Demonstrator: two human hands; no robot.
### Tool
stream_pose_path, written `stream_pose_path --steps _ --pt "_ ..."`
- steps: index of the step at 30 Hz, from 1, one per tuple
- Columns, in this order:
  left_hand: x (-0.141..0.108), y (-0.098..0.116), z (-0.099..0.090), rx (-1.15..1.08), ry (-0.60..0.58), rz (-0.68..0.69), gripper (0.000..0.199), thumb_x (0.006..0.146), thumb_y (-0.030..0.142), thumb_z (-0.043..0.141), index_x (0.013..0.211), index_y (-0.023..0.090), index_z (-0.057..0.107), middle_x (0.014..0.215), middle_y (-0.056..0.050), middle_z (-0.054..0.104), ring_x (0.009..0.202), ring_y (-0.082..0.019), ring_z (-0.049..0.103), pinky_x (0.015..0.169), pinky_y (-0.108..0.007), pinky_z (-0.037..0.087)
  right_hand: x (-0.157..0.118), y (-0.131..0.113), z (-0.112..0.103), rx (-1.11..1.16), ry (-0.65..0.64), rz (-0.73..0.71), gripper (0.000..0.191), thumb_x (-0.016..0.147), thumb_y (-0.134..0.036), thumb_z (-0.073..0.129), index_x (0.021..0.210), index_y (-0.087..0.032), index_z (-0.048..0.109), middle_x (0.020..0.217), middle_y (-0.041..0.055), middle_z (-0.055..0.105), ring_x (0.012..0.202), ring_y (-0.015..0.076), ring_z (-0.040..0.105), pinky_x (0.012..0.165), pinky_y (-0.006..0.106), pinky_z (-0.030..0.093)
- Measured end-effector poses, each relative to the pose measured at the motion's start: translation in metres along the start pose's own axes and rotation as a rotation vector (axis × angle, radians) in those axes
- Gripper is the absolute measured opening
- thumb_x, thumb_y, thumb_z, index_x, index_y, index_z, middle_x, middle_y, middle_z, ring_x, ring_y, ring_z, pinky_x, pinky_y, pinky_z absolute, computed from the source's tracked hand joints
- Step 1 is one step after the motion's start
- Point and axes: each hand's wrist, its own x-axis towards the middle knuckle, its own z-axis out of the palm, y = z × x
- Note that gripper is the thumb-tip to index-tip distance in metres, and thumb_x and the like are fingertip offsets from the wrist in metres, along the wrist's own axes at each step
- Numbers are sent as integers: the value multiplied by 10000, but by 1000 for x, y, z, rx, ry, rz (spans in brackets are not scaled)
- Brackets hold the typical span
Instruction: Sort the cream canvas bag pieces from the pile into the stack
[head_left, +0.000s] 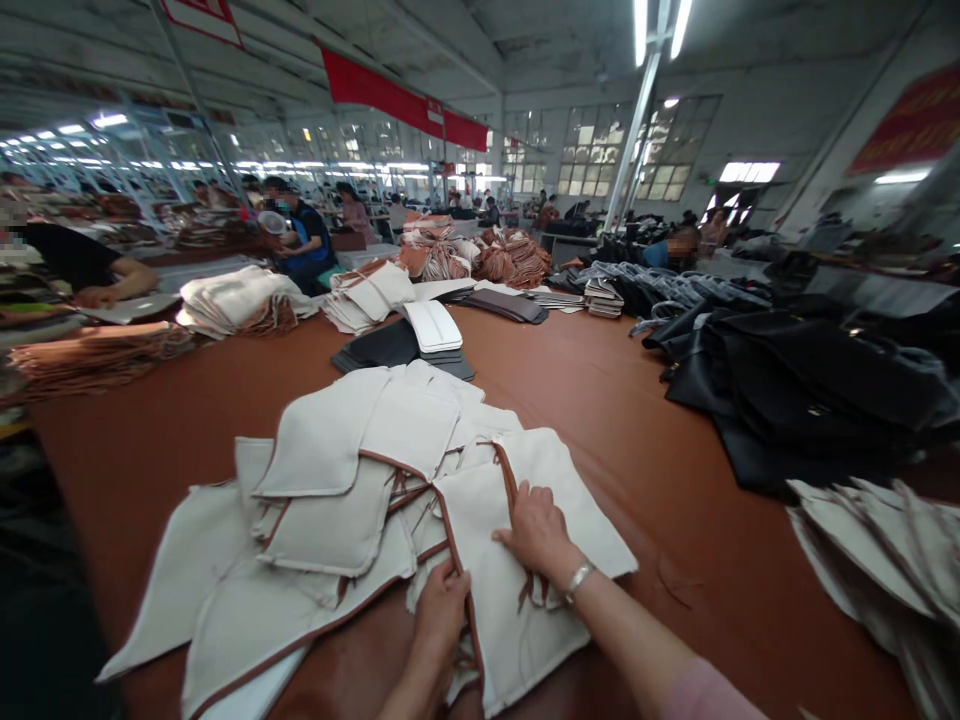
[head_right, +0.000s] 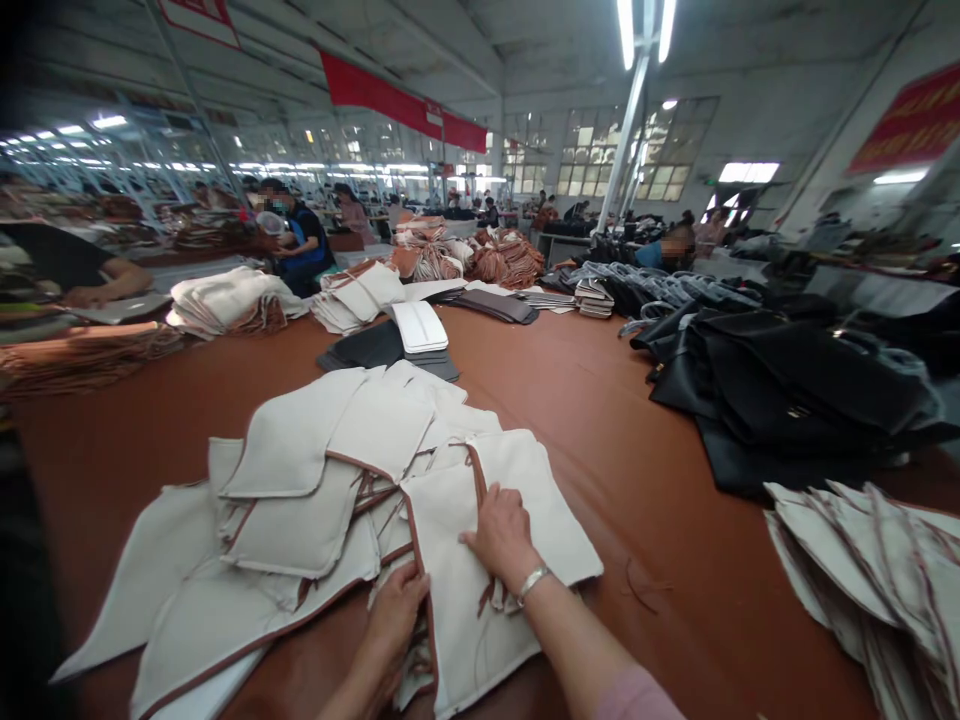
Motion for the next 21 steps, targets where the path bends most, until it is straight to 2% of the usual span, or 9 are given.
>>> stream_pose_path --steps 2,4,6,8,11,13,16,19,21 --pt "-3 5 -1 -1 -45 32 348 700 330 641 992 139 652 848 -106 751 849 -295 710 780 -391 561 6 13 -4 11 -36 2 484 824 -254 645 1241 -42 523 1128 235 608 1076 354 563 832 382 447" --pt "-9 11 0 -1 -71 80 323 696 321 641 966 145 654 868 -103 750 872 -291 703 809 -384 550 13 35 -27 24 -71 2 280 835 -107 520 1107 -86 584 1000 181 659 937 297 624 749 335 435" --pt "-17 17 4 -1 -76 129 314 707 301 622 985 156 646 944 -103 745 923 -284 690 859 -379 528 14 57 -60 37 -73 4 289 851 -84 452 1109 -112 578 923 151 675 838 262 641 676 307 404" --pt "-28 27 14 0 -75 184 341 749 293 586 1066 176 627 1038 -91 730 979 -267 672 914 -371 499 2 70 -94 39 -42 1 324 870 -121 439 1172 -142 552 924 141 677 825 256 641 661 302 379" --pt "-50 48 35 -98 -179 259 410 806 284 544 1207 203 570 1160 -75 692 1041 -237 642 949 -346 473 -40 64 -122 93 -40 -70 315 865 -174 465 1164 -186 563 933 118 680 843 250 636 687 303 372" --pt "-67 64 50 -260 -295 248 464 780 233 540 1242 188 543 1155 -77 689 1030 -222 637 932 -319 474 -72 52 -118 264 -88 -160 292 867 -219 479 1139 -195 580 938 97 681 854 236 628 712 297 390" --pt "-87 82 64 -451 -436 78 505 759 227 531 1262 185 540 1064 -59 701 938 -191 642 827 -274 485 -100 41 -86 672 -166 -233 350 834 -300 530 1164 -191 575 993 78 673 895 225 608 762 297 431" --pt "-92 86 68 -446 -576 -30 519 710 240 574 1224 173 603 875 -33 689 777 -160 617 700 -240 454 -99 48 -51 1034 -204 -152 447 684 -326 634 1098 -163 589 943 56 662 838 218 586 725 298 451" --pt "-85 82 68 -380 -523 -54 504 613 214 631 1111 148 671 760 -16 657 706 -160 592 669 -250 445 -90 60 -44 1172 -226 -50 356 627 -316 603 938 -143 601 795 35 631 701 191 550 627 284 431"
